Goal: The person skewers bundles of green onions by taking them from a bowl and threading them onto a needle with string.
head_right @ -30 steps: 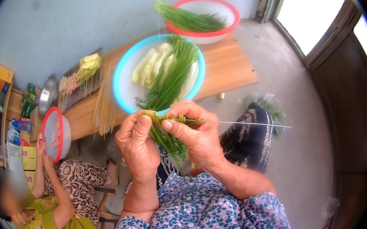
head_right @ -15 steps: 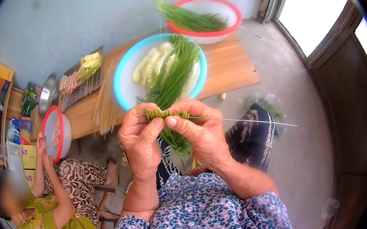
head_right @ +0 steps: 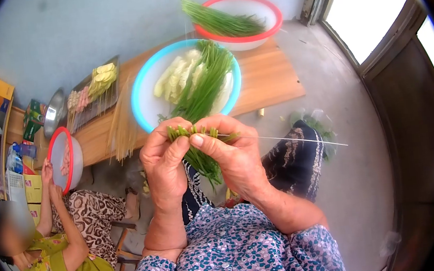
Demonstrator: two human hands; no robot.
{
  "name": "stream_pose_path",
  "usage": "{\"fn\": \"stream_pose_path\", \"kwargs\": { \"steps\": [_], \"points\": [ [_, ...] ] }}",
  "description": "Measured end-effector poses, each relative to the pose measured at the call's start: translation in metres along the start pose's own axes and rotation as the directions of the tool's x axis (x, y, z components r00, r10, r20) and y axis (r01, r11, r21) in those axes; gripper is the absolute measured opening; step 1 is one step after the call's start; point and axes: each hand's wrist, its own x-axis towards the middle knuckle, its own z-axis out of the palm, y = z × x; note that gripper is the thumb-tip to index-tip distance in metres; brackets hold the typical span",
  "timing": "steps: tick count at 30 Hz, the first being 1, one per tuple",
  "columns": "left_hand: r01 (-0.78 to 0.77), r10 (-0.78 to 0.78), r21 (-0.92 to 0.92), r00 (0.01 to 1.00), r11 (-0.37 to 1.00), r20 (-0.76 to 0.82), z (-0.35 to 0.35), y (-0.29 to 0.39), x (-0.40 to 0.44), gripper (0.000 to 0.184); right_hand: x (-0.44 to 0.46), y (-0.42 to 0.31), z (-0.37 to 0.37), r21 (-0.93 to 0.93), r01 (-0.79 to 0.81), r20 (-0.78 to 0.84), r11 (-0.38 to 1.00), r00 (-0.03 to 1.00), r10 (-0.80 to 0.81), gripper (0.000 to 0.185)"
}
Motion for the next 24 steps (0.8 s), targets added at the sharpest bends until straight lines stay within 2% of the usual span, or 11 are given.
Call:
{"fn": "stream_pose_path", "kwargs": {
  "steps": [1, 5, 8, 10, 13, 15, 17, 18, 19, 22, 24],
  "points": [
    [0.012, -0.014, 0.082, 1.0, 0.997, 0.027, -0.002, -0.001, 0.002, 0.015, 0.0, -0.001, 0.0, 0.005, -0.009, 0.001, 1.0, 1.0, 0.009, 0.015],
    [0.01, -0.009, 0.008, 0.999, 1.0, -0.036, -0.001, 0.001, 0.006, 0.013, 0.002, 0.001, -0.006, -0.001, -0.011, 0.023, 1.0, 1.0, 0.011, 0.02],
    [0.026, -0.028, -0.041, 0.998, 0.999, -0.051, -0.007, 0.003, 0.011, 0.013, 0.0, -0.002, -0.013, -0.071, -0.027, -0.011, 0.997, 1.0, 0.026, 0.034],
    [0.021, -0.024, -0.045, 0.998, 0.999, -0.05, -0.007, 0.004, 0.013, 0.012, -0.003, -0.008, -0.018, -0.195, -0.064, -0.093, 0.979, 0.995, 0.047, 0.049],
    [0.024, -0.027, -0.05, 0.998, 0.998, -0.052, -0.009, 0.004, 0.016, 0.013, -0.009, -0.009, -0.029, -0.256, -0.039, -0.117, 0.966, 0.993, 0.009, 0.058],
    [0.036, -0.038, -0.047, 0.998, 0.998, -0.049, -0.009, 0.0, 0.015, 0.013, -0.01, -0.007, -0.028, -0.221, -0.02, -0.139, 0.975, 0.99, -0.011, 0.051],
    [0.038, -0.041, -0.057, 0.998, 0.998, -0.057, -0.006, -0.003, 0.014, 0.013, -0.006, -0.003, -0.03, -0.195, -0.032, -0.047, 0.98, 0.999, 0.024, 0.044],
    [0.039, -0.042, -0.056, 0.998, 0.998, -0.052, -0.004, -0.003, 0.014, 0.013, -0.005, -0.001, -0.025, -0.187, -0.004, -0.05, 0.982, 0.999, -0.005, 0.032],
    [0.04, -0.043, -0.055, 0.998, 0.998, -0.052, -0.001, -0.003, 0.013, 0.013, -0.004, 0.001, -0.024, -0.186, -0.001, -0.052, 0.983, 0.999, -0.008, 0.032],
    [0.05, -0.053, -0.062, 0.997, 0.997, -0.054, 0.0, -0.002, 0.01, 0.012, 0.001, 0.008, -0.022, -0.254, 0.149, -0.028, 0.956, 0.986, -0.161, 0.017],
    [0.056, -0.06, -0.069, 0.996, 0.996, -0.058, 0.0, -0.002, 0.009, 0.012, 0.0, 0.004, -0.018, -0.212, 0.101, -0.034, 0.972, 0.993, -0.111, 0.016]
  ]
}}
